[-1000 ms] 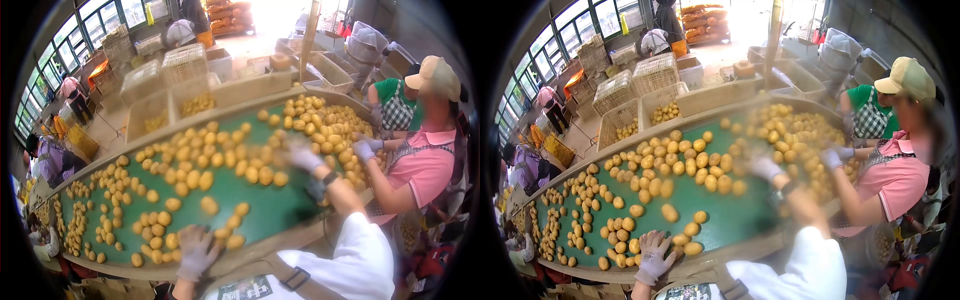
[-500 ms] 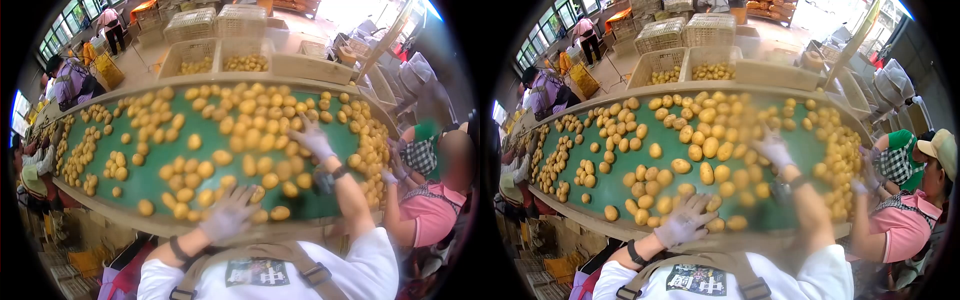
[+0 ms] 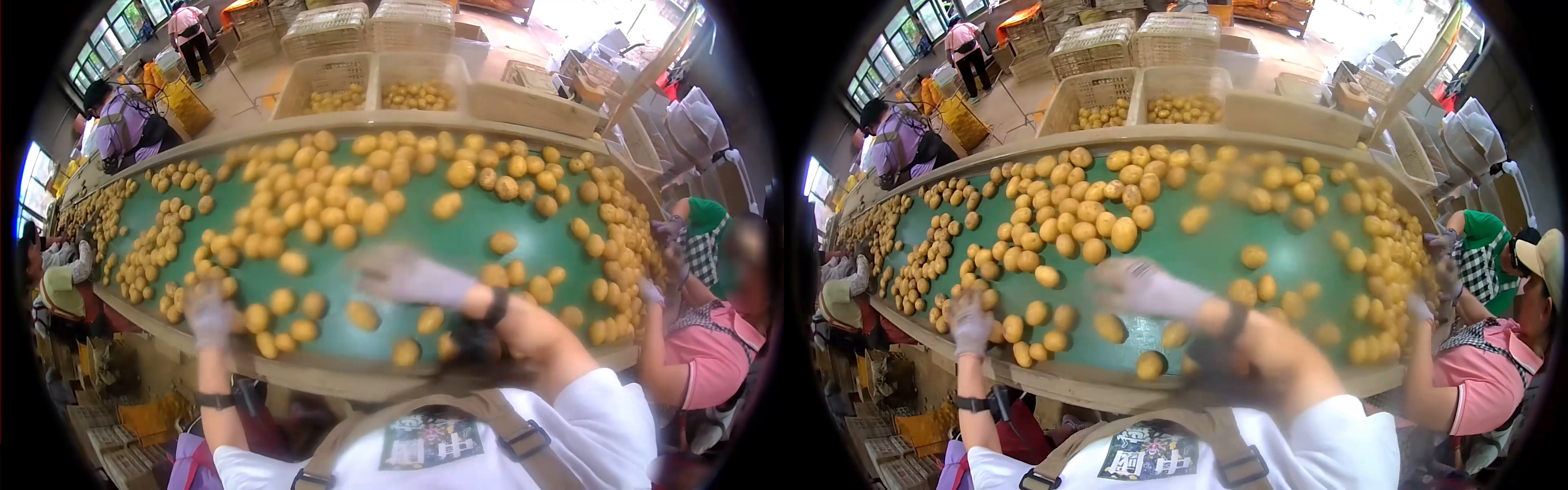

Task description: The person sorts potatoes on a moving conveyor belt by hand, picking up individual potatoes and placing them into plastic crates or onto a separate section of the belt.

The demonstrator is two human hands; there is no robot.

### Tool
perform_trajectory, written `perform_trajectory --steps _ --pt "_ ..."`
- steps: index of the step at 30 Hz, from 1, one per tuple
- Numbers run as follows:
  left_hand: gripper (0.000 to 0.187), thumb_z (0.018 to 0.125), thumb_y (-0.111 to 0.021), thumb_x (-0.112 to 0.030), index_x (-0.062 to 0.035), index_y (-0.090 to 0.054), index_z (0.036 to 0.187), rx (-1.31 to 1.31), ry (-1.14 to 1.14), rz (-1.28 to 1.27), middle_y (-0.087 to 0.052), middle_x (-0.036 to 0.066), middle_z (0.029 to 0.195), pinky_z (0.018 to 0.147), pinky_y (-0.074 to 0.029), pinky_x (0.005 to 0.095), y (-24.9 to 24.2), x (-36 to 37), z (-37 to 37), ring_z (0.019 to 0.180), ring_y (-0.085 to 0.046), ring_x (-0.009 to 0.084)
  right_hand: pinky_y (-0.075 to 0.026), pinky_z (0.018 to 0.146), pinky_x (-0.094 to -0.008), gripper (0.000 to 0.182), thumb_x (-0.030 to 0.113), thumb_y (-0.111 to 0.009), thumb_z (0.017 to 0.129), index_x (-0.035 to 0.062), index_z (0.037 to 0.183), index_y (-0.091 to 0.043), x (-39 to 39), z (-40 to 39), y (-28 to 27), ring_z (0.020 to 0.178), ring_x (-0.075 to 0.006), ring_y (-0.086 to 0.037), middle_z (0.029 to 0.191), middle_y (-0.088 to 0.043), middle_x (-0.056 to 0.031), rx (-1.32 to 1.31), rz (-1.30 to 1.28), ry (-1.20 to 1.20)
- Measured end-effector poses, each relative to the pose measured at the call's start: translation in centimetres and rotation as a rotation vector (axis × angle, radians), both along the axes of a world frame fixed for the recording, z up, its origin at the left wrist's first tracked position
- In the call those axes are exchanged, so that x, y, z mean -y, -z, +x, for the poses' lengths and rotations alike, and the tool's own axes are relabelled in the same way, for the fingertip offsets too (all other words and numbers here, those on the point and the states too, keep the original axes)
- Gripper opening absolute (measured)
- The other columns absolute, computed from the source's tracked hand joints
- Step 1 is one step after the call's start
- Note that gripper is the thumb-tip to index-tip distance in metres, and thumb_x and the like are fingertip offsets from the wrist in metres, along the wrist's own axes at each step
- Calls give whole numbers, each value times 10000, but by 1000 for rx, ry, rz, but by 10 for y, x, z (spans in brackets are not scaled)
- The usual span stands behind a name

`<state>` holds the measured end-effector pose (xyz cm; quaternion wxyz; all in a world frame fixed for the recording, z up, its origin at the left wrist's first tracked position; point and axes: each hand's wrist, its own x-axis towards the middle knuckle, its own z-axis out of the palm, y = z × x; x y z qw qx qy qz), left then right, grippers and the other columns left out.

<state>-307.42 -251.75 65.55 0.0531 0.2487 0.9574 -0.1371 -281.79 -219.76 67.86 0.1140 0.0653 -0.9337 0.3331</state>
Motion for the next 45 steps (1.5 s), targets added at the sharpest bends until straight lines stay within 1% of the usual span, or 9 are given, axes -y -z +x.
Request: perform_trajectory --steps 7,10,18,26,33,36,39,42,45 --pt "542 873 -661 -272 -112 -586 1386 -109 139 328 -522 192 1445 1151 -326 531 -7 53 44 1360 -447 412 -492 850 -548 343 232 -608 853 153 1183 -657 -198 80 46 981 -370 -656 1055 -670 -170 153 813 877" --pt "465 878 -659 -217 -86 -622 1323 95 408 619 -548 205 1403 1118 -347 541 -22 -30 110 1331 -474 418 -473 918 -529 326 255 -605 863 174 1173 -667 -179 83 20 1039 -371 -642 1093 -666 -166 610 655 846" --pt "448 757 -695 -199 -194 -660 1203 489 1187 797 -589 147 1196 1022 -418 544 -11 -149 233 1183 -547 356 -522 866 -440 274 285 -623 859 85 1045 -644 -140 56 0 1013 -374 -659 1008 -684 -210 222 200 801" --pt "210 769 -667 -151 -187 -723 968 102 732 408 -591 119 1231 1035 -395 538 17 -82 117 1313 -456 356 -502 954 -460 412 232 -607 805 101 1192 -655 -116 -26 -43 1116 -384 -655 1175 -692 -223 806 506 479" --pt "451 816 -707 -220 -183 -691 1266 -134 248 414 -489 173 1466 1170 -276 558 -2 12 44 1423 -351 415 -558 845 -383 450 309 -644 878 52 1247 -661 -129 50 -15 987 -279 -704 1088 -715 -184 535 193 615" --pt "445 942 -624 -207 -125 -584 1378 730 153 1206 -504 167 1444 1129 -365 546 -39 -16 99 1364 -445 365 -541 882 -358 508 220 -705 868 42 1333 -598 -75 46 -40 1027 -219 -674 1166 -685 -127 360 -609 718" --pt "434 1043 -524 -310 -115 -487 1429 2133 -602 1806 -547 150 1387 1056 -462 521 -35 -66 161 1287 -522 290 -508 927 -323 549 142 -696 901 45 1415 -532 14 20 -60 1060 -182 -605 1243 -628 -95 283 -504 362" --pt "437 1052 -487 -403 -123 -503 1388 1919 -342 1797 -577 143 1314 1004 -499 513 -22 -80 172 1228 -556 310 -492 975 -345 535 173 -677 932 59 1431 -525 50 6 -81 1119 -204 -597 1275 -616 -130 344 -422 195" --pt "446 1057 -454 -464 -137 -518 1354 2336 -837 2050 -594 129 1249 973 -518 485 -9 -50 145 1166 -587 317 -511 870 -278 503 126 -654 955 65 1438 -529 34 7 -65 951 -132 -595 1138 -621 -52 306 -444 406"
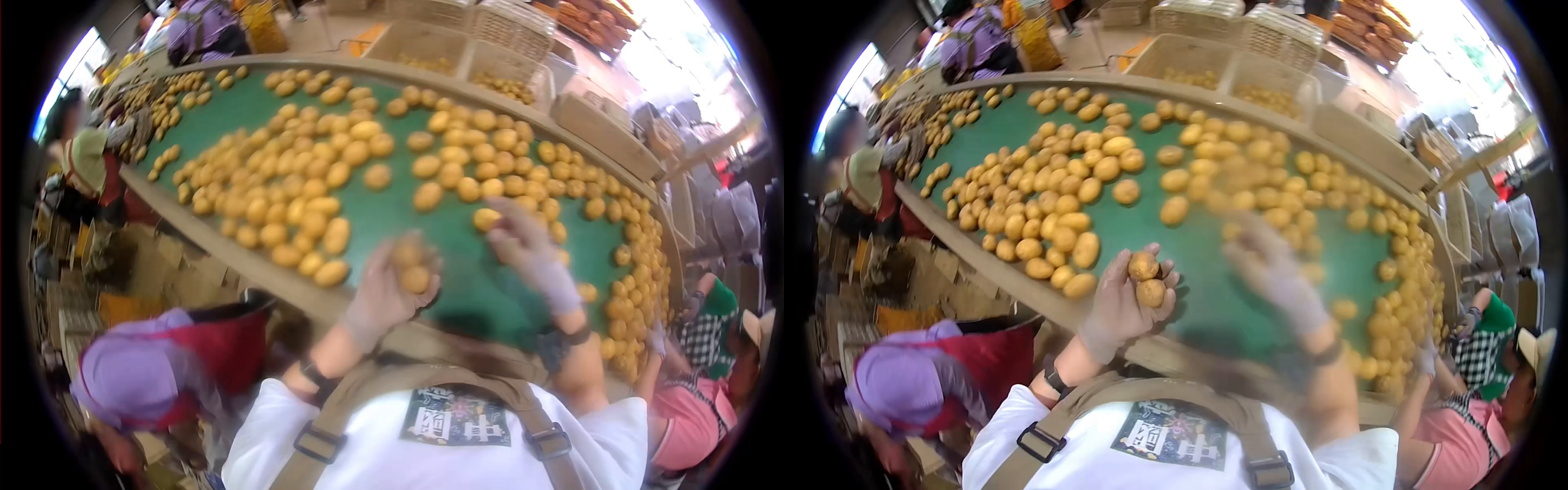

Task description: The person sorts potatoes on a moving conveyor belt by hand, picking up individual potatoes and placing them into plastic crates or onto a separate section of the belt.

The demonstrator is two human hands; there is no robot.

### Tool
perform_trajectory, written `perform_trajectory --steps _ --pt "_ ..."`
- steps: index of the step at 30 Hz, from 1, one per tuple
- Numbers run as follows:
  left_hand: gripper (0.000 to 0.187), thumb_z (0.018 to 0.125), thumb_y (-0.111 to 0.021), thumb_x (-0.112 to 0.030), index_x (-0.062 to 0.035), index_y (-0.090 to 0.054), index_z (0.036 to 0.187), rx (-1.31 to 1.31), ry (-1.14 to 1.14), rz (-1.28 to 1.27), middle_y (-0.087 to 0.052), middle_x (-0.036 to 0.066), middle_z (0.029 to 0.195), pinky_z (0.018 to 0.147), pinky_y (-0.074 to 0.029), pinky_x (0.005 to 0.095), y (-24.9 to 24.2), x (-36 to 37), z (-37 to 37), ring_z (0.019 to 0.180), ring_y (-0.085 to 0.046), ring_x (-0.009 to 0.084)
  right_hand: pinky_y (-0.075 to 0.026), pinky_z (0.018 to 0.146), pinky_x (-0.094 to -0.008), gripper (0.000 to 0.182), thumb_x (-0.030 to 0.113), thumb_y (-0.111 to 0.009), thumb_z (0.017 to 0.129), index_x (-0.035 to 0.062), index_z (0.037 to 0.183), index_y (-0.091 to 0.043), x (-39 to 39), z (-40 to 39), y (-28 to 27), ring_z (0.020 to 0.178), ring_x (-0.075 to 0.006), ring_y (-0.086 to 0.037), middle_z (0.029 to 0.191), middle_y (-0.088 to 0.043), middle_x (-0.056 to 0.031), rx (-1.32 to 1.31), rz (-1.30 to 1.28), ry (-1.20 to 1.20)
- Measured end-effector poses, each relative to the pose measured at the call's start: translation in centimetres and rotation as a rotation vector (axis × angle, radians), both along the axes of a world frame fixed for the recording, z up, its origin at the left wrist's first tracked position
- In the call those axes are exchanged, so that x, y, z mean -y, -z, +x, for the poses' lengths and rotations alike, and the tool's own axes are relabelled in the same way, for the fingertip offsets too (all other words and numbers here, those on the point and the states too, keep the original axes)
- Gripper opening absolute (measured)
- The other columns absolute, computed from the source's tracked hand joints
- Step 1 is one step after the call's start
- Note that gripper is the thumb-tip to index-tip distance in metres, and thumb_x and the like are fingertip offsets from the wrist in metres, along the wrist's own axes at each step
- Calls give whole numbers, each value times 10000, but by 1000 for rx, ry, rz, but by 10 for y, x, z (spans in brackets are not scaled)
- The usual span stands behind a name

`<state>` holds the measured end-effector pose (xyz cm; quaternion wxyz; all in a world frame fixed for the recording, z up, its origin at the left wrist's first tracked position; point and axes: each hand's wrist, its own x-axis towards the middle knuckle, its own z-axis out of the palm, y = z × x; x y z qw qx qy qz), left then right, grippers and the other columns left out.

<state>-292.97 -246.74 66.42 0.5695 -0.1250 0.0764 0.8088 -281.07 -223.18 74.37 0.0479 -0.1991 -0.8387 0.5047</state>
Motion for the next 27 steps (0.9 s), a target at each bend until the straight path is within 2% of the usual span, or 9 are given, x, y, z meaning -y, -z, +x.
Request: perform_trajectory --steps 2,5,6,8,10,14,17,20,27 --pt "434 1054 -463 -455 -144 -520 1351 -661 -53 -392 -605 119 1193 933 -532 469 16 19 -10 1114 -606 310 -500 851 -253 498 131 -641 972 70 1452 -523 -31 22 13 966 -102 -572 1158 -605 -52 -39 233 103" --pt "456 1044 -468 -481 -163 -536 1364 -583 -10 -293 -627 104 1137 877 -544 424 7 67 -36 1035 -630 284 -502 904 -259 487 147 -598 1009 34 1472 -498 -105 70 33 1035 -137 -595 1233 -629 -86 -19 445 329" --pt "477 1039 -473 -497 -163 -539 1373 -347 40 -50 -630 101 1135 853 -550 408 10 96 -50 1003 -637 273 -473 1035 -380 444 193 -608 984 -2 1381 -569 -128 84 34 1198 -291 -607 1331 -622 -174 -26 507 438" --pt "549 1029 -469 -511 -145 -534 1433 175 -104 -601 -628 113 1039 563 -495 279 -42 126 -55 769 -602 201 -453 1061 -384 477 235 -605 991 -6 1399 -550 -173 119 54 1253 -299 -572 1341 -611 -203 -13 395 679" --pt "566 1042 -451 -494 -98 -518 1441 -169 -51 -276 -650 142 953 440 -422 268 1 195 -67 579 -542 209 -449 1064 -390 511 285 -611 990 -2 1407 -538 -188 134 64 1264 -293 -562 1335 -611 -204 116 486 787" --pt "547 1053 -447 -458 -120 -480 1481 -101 -164 -277 -632 124 1190 487 -442 229 -12 209 -77 734 -578 177 -469 1019 -369 636 346 -658 966 0 1459 -452 -160 84 88 1165 -265 -577 1367 -570 -182 102 311 884" --pt "538 1051 -469 -418 -152 -436 1518 -657 -145 -403 -562 113 1363 667 -538 294 -37 172 -80 940 -617 214 -470 1024 -360 702 343 -673 958 19 1506 -375 -106 26 83 1196 -257 -560 1447 -497 -164 32 77 714" --pt "494 1071 -454 -338 -123 -422 1514 -39 -120 -107 -558 145 1317 854 -568 412 -64 119 -93 1069 -604 291 -405 1119 -379 705 323 -666 971 39 1531 -346 5 -60 46 1383 -271 -430 1500 -444 -170 -88 -114 538" --pt "518 1086 -379 -343 -108 -348 1547 -153 60 106 -466 150 1493 1126 -393 530 -70 76 -123 1363 -477 342 -369 1164 -394 612 336 -595 990 77 1521 -432 105 -179 32 1367 -349 -498 1478 -522 -192 59 -259 -187"
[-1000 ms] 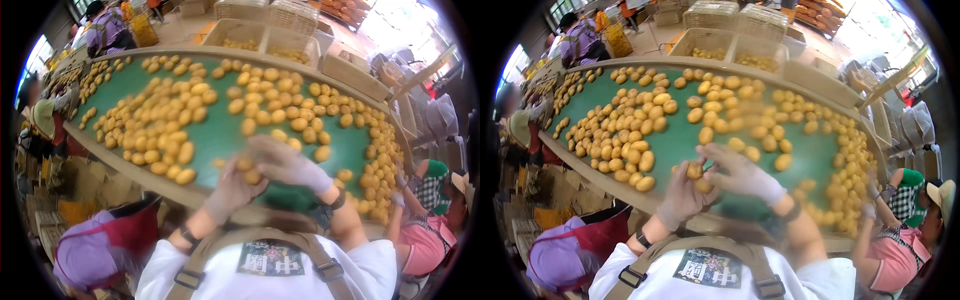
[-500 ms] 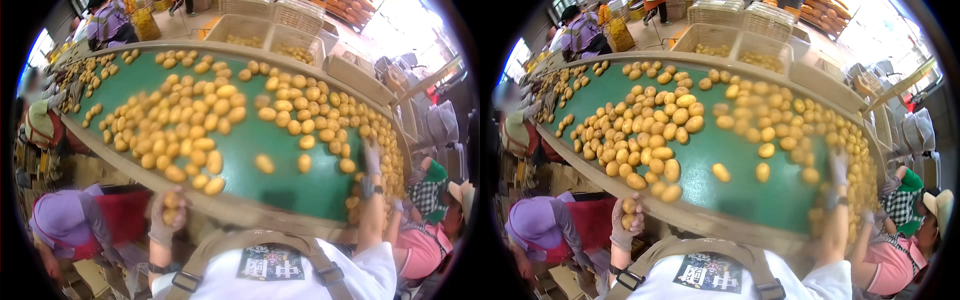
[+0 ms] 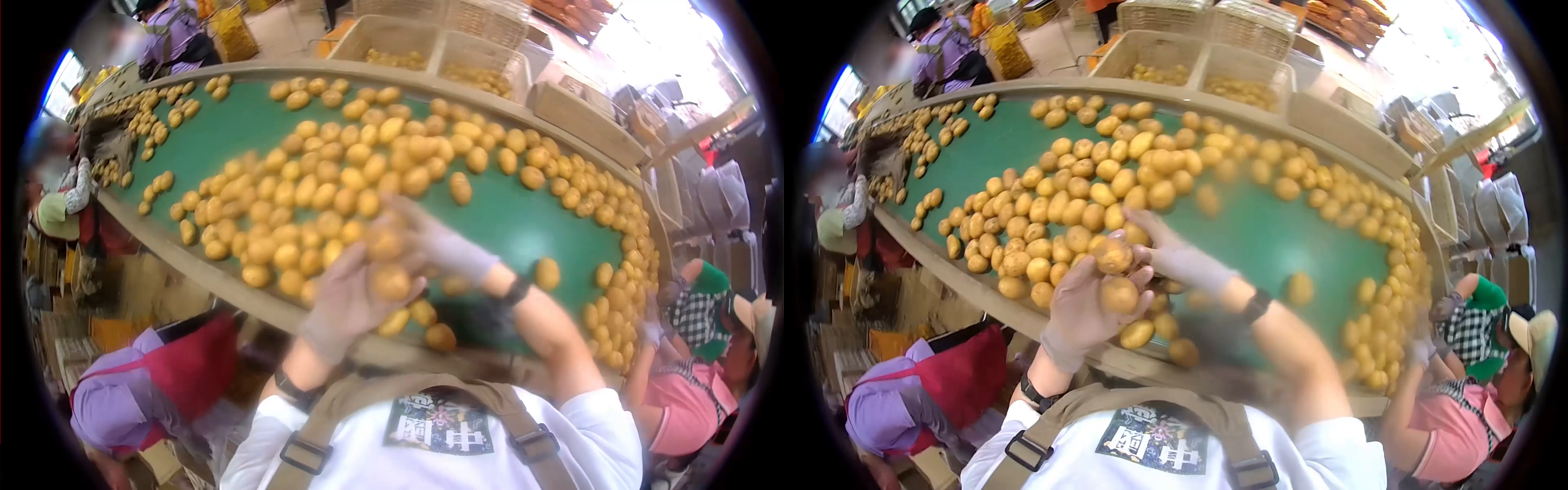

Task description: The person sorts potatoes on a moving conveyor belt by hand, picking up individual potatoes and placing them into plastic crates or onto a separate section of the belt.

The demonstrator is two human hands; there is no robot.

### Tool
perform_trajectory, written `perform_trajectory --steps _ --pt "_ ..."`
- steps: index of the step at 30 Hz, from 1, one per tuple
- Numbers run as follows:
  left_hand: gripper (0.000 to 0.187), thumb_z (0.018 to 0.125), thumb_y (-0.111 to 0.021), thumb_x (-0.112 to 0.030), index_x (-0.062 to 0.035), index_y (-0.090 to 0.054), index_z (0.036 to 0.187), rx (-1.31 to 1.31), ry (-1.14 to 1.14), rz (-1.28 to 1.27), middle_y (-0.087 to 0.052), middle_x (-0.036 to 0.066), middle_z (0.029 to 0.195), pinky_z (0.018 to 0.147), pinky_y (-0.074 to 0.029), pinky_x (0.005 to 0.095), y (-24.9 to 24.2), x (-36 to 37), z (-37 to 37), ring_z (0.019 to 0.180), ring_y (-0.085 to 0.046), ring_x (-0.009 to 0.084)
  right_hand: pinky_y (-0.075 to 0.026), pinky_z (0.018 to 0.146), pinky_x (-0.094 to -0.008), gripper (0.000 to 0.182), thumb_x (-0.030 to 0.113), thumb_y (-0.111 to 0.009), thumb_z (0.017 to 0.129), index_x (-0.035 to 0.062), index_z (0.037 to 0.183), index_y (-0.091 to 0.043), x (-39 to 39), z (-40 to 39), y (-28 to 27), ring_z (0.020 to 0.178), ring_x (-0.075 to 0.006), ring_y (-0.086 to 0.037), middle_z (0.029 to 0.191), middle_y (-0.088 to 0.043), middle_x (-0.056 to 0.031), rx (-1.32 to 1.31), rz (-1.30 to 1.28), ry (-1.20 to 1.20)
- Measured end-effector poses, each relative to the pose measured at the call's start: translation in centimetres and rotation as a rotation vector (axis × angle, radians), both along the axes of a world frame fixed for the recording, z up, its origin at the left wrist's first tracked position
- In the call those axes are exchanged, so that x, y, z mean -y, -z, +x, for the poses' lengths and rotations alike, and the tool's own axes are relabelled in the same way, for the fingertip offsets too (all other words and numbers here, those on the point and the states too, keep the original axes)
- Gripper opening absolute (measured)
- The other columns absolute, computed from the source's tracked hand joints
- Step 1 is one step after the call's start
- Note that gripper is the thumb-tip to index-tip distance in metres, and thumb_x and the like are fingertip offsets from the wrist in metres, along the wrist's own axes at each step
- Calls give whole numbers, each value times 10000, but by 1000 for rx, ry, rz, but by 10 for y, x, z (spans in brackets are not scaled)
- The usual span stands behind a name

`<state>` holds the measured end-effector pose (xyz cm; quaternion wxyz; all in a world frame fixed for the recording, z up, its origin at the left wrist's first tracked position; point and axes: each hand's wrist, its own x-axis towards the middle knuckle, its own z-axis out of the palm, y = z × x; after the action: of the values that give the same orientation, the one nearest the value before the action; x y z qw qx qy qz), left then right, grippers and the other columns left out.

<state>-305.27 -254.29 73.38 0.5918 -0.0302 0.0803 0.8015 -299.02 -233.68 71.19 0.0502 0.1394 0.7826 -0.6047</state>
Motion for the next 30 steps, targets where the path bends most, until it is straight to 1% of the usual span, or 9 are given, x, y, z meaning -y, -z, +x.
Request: perform_trajectory --steps 2,5,6,11,17,20,22,25,30 --pt "520 1092 -362 -349 -89 -342 1542 -120 -52 -85 -448 165 1510 1127 -392 550 -2 12 -13 1379 -461 355 -417 1122 -416 437 213 -538 1003 53 1409 -561 -33 -25 5 1310 -356 -546 1391 -603 -183 -87 418 -202" --pt "471 1073 -473 -236 -101 -381 1515 -120 -172 -125 -466 156 1486 1123 -440 538 14 36 -35 1381 -461 385 -550 767 -405 136 67 -580 844 99 948 -661 -155 -79 46 825 -252 -664 886 -647 -88 -604 1203 273" --pt "461 1068 -485 -223 -99 -394 1503 -173 -211 -140 -471 151 1477 1116 -452 528 22 41 -39 1379 -465 379 -550 817 -457 149 76 -563 886 50 995 -662 -202 -61 58 869 -312 -674 970 -664 -152 137 1798 -176" --pt "469 1038 -561 -218 -92 -426 1470 -154 -214 -76 -438 119 1508 1024 -537 429 37 67 -69 1389 -470 345 -512 983 -473 601 326 -603 902 52 1424 -493 -181 -73 45 1168 -414 -620 1267 -631 -229 569 1441 -17" --pt "446 1116 -332 -270 -44 -395 1496 -527 -210 -256 -492 127 1489 1151 -392 507 22 71 -72 1359 -493 291 -449 1075 -458 616 198 -695 854 54 1424 -513 -129 -14 14 1290 -414 -534 1374 -570 -227 -3 918 -98" --pt "468 1102 -386 -317 -27 -417 1467 -541 -173 -404 -536 123 1435 1076 -463 452 15 72 -71 1265 -564 274 -444 1088 -430 584 113 -680 876 49 1435 -522 -147 -46 -37 1305 -412 -534 1408 -564 -223 -545 1265 -50" --pt "493 1097 -399 -357 -14 -433 1450 -356 -155 -368 -562 121 1398 1023 -502 412 0 76 -70 1190 -600 244 -440 1092 -412 542 108 -649 914 45 1438 -525 -153 -54 -57 1319 -384 -538 1408 -579 -213 -549 1342 263" --pt "531 1102 -363 -409 3 -470 1421 -851 -268 -531 -594 127 1330 898 -536 335 -28 84 -65 1059 -619 180 -452 1076 -375 448 138 -619 971 49 1407 -564 -137 -64 -82 1282 -280 -589 1386 -613 -181 -367 991 309" --pt "375 1050 -539 -238 -17 -528 1353 -733 -144 -441 -697 102 1056 735 -543 299 -47 85 -37 806 -666 163 -531 910 -387 482 176 -720 874 56 1327 -610 37 -30 -97 1019 -275 -656 1125 -679 -128 -396 630 -263"
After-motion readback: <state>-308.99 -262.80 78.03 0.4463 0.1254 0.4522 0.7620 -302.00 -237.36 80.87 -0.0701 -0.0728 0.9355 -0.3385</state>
